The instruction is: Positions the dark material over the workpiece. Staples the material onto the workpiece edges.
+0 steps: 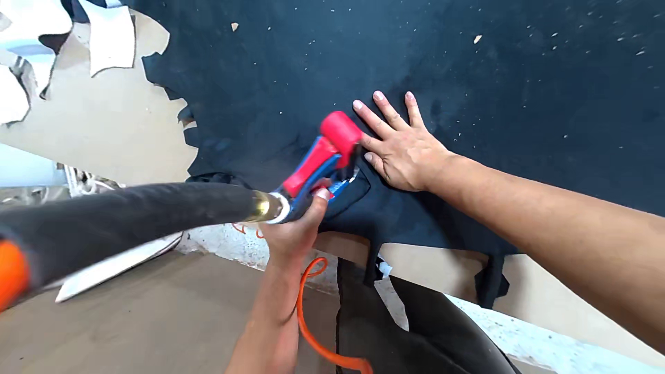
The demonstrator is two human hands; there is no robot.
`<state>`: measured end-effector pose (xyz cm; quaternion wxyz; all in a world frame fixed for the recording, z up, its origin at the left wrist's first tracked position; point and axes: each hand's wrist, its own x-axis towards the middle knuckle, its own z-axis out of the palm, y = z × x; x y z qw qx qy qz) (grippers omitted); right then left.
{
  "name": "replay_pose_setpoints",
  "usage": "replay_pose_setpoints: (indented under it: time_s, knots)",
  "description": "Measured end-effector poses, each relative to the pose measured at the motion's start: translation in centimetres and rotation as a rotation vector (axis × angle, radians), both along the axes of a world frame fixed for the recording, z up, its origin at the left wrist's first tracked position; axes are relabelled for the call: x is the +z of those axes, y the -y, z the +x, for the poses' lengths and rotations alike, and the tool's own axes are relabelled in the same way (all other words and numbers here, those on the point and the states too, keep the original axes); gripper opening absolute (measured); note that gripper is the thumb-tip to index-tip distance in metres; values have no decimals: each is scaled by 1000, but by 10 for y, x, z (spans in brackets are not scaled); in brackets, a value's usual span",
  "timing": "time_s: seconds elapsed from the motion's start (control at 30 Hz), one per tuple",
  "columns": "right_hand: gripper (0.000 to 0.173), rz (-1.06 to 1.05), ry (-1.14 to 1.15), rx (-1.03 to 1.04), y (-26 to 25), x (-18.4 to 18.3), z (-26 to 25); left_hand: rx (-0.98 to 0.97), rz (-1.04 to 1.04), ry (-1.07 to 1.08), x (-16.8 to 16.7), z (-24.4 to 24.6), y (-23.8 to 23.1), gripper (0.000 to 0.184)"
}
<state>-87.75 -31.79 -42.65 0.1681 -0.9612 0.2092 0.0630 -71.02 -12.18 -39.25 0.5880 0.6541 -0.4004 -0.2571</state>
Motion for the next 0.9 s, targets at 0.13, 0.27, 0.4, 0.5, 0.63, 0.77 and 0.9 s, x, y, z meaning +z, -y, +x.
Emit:
replay_pose_setpoints:
  time_s: [0.13, 0.27, 0.4, 0.5, 0.63, 0.77, 0.9]
  knots:
    - [61, -6, -1, 12, 0, -3, 4, 59, -63, -50, -2, 6, 6, 28]
    - [61, -10, -2, 17, 2, -4, 3, 55, 69, 17, 11, 3, 12, 24]
    - [60, -16, 3, 11, 1, -4, 2, 79, 101, 45, 12, -1, 12, 25]
    - [58, -12, 16, 9, 1, -3, 2, 80, 137, 141, 9, -4, 11, 23]
    - [60, -9, -11, 19, 1, -2, 3, 109, 116, 105, 9, -5, 15, 23]
    - [57, 69, -63, -5, 3, 18, 3, 142, 82, 166, 0, -6, 13, 23]
    - [61, -43, 17, 15, -1, -5, 4, 208, 100, 134, 14, -8, 11, 23]
